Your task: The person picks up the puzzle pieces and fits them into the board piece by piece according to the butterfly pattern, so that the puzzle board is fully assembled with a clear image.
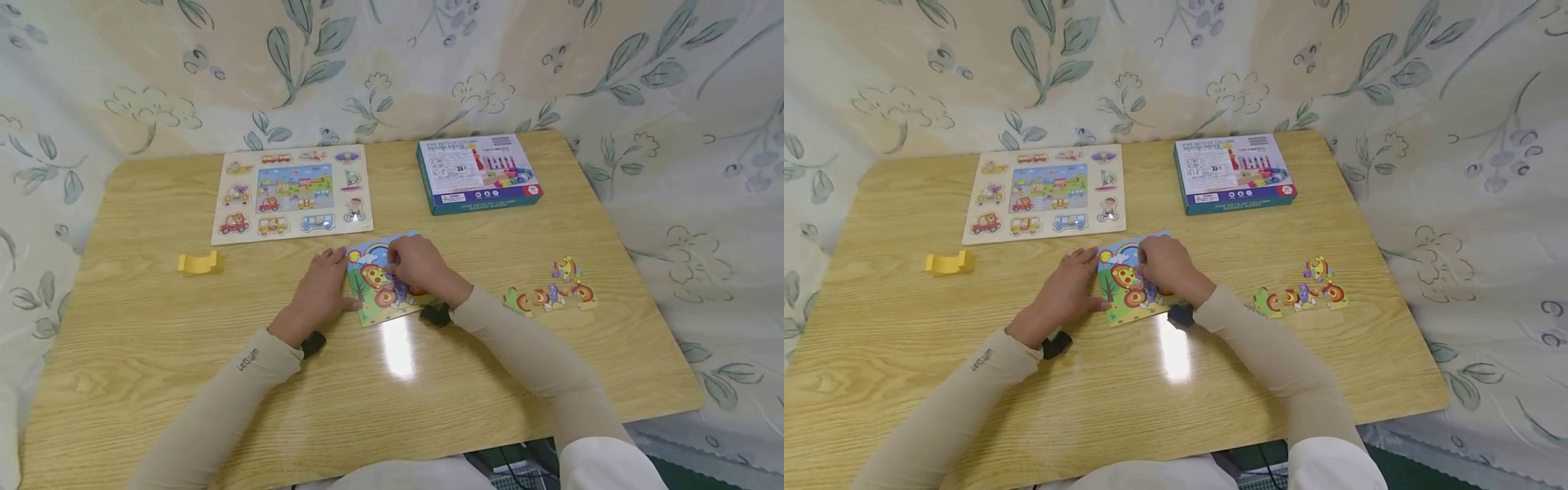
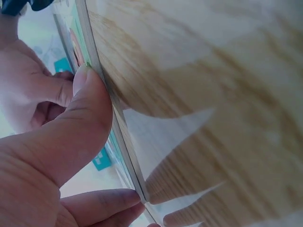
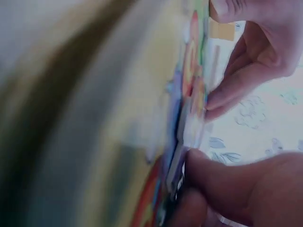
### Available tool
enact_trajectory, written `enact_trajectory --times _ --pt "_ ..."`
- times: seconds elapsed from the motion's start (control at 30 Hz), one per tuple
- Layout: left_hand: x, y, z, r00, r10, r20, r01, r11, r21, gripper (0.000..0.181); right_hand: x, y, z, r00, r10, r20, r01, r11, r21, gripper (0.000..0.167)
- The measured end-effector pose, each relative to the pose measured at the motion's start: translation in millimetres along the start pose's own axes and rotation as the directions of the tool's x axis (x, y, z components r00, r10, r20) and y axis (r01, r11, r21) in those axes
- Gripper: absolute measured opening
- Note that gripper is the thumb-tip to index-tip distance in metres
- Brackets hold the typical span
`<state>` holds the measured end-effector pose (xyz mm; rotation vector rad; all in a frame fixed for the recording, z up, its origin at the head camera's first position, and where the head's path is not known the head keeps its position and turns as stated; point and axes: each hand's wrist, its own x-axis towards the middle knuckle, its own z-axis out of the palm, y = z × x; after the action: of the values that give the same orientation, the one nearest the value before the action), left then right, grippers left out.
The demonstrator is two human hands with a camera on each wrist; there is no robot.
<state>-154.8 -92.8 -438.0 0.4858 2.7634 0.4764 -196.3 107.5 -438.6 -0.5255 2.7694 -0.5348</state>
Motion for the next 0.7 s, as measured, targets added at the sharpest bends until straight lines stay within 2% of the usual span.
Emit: enact_trajectory --times 0.13,0.2,0.3,0.4,0.47,0.53,0.63,0.7 --pt "2.1 2.4 2.5 1.0 -0.004 0.025 0.004 1.0 -0.001 0.095 -10.0 16.0 -2.1 0.999 -0.051 -0.013 0.051 0.998 0.04 0.015" --pt "1.0 0.7 2.2 1.0 -0.01 0.024 0.01 1.0 0.005 0.096 -16.4 28.0 -8.1 0.998 -0.046 -0.034 0.048 0.997 0.056 0.016" --pt "-1.6 -4.0 0.5 1.0 -0.014 0.015 0.014 1.0 0.006 0.096 -30.2 54.2 -28.4 0.998 0.026 -0.064 -0.021 0.997 0.079 0.02" --pt "-4.5 -7.5 -1.1 0.999 -0.024 0.026 0.024 1.0 -0.008 0.096 -51.4 89.7 -55.3 0.989 0.141 -0.043 -0.138 0.988 0.068 0.027" --pt "-5.4 -8.1 -1.4 0.999 -0.029 0.041 0.029 0.999 -0.021 0.097 -69.8 115.5 -72.4 0.972 0.236 0.002 -0.236 0.971 0.046 0.035" --pt "-4.6 -7.5 -1.5 0.998 -0.03 0.046 0.031 0.999 -0.026 0.097 -89.0 140.1 -85.7 0.943 0.332 0.034 -0.332 0.943 -0.002 0.045" --pt "-0.1 -3.4 -1.7 0.999 -0.014 0.039 0.015 0.999 -0.029 0.096 -116.6 171.0 -97.1 0.884 0.465 0.035 -0.463 0.885 -0.053 0.06" --pt "4.5 0.2 -0.8 0.999 -0.001 0.038 0.002 1.0 -0.029 0.096 -132.2 186.3 -99.7 0.841 0.54 0.022 -0.537 0.84 -0.077 0.062"
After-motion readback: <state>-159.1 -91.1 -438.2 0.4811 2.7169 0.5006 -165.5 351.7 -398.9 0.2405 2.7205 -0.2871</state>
